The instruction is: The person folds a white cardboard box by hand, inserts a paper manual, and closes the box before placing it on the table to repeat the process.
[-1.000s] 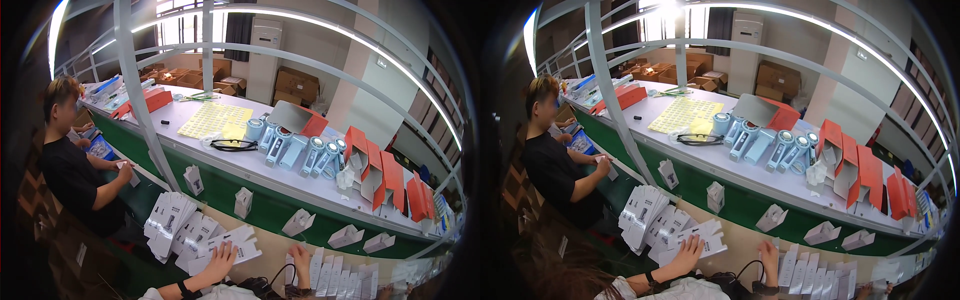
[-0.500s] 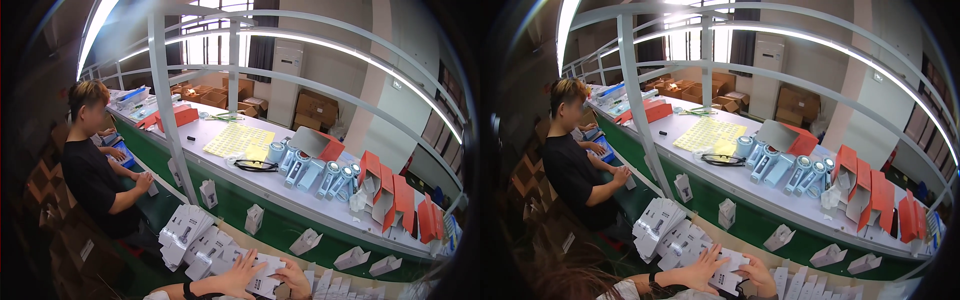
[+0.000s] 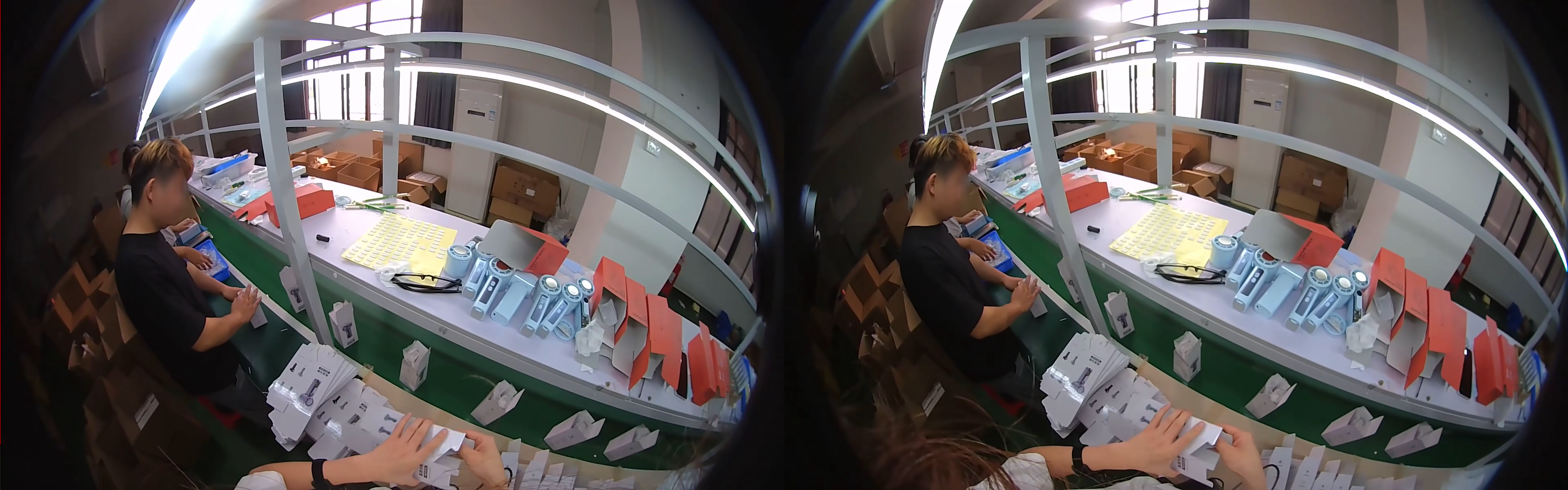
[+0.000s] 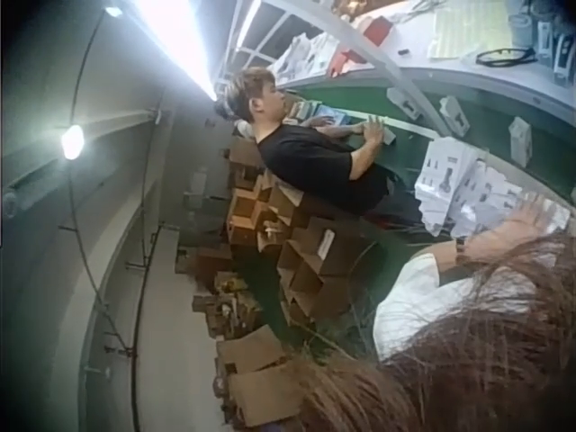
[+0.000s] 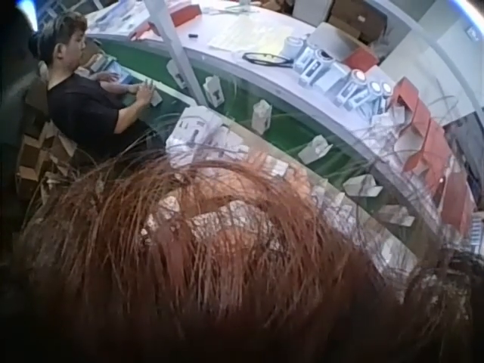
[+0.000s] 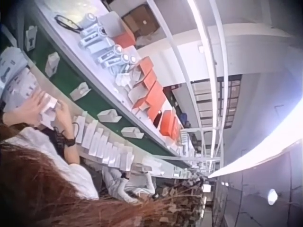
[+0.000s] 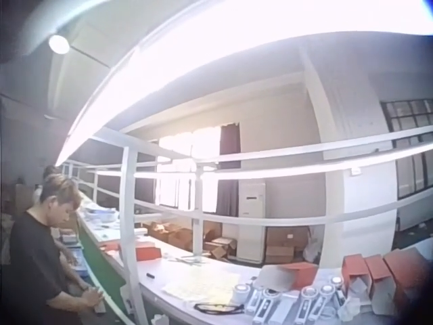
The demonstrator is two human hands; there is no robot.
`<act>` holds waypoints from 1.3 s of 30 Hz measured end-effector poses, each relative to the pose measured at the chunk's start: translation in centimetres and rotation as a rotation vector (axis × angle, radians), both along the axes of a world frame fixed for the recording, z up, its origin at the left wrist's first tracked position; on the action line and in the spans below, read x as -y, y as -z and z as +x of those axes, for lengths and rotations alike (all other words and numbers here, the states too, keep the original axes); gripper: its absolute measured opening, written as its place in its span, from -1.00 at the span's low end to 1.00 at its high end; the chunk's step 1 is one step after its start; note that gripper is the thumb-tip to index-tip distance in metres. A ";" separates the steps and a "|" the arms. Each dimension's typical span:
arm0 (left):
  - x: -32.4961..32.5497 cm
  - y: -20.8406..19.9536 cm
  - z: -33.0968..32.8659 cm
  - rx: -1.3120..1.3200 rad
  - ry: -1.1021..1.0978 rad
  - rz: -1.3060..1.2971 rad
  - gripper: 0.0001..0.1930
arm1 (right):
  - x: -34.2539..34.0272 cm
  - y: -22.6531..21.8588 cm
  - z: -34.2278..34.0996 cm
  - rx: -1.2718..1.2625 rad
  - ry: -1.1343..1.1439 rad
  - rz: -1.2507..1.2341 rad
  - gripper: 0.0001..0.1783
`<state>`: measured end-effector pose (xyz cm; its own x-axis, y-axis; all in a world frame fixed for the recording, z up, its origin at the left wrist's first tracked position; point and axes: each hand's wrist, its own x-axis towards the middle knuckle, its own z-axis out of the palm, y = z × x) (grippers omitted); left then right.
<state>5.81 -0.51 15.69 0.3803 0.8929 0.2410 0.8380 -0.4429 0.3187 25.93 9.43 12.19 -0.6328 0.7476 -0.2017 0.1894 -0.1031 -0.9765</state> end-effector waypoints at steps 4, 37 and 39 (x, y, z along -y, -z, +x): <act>0.0 1.8 -0.6 0.221 -0.107 0.059 0.00 | -0.1 -1.9 -0.3 -0.186 0.142 -0.076 -0.60; -1.4 1.4 1.9 1.061 -0.117 0.018 -0.65 | 4.4 3.1 -6.3 -0.584 0.417 -0.061 -0.48; -1.1 1.3 1.9 1.200 -0.058 -0.025 -0.69 | 4.1 3.0 -5.8 -0.688 0.387 -0.065 -0.49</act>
<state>7.70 0.60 14.38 -0.1159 0.9106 0.3967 0.0195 -0.3972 0.9175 20.15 5.32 9.21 -0.3284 0.9403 0.0897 -0.5154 -0.0988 -0.8512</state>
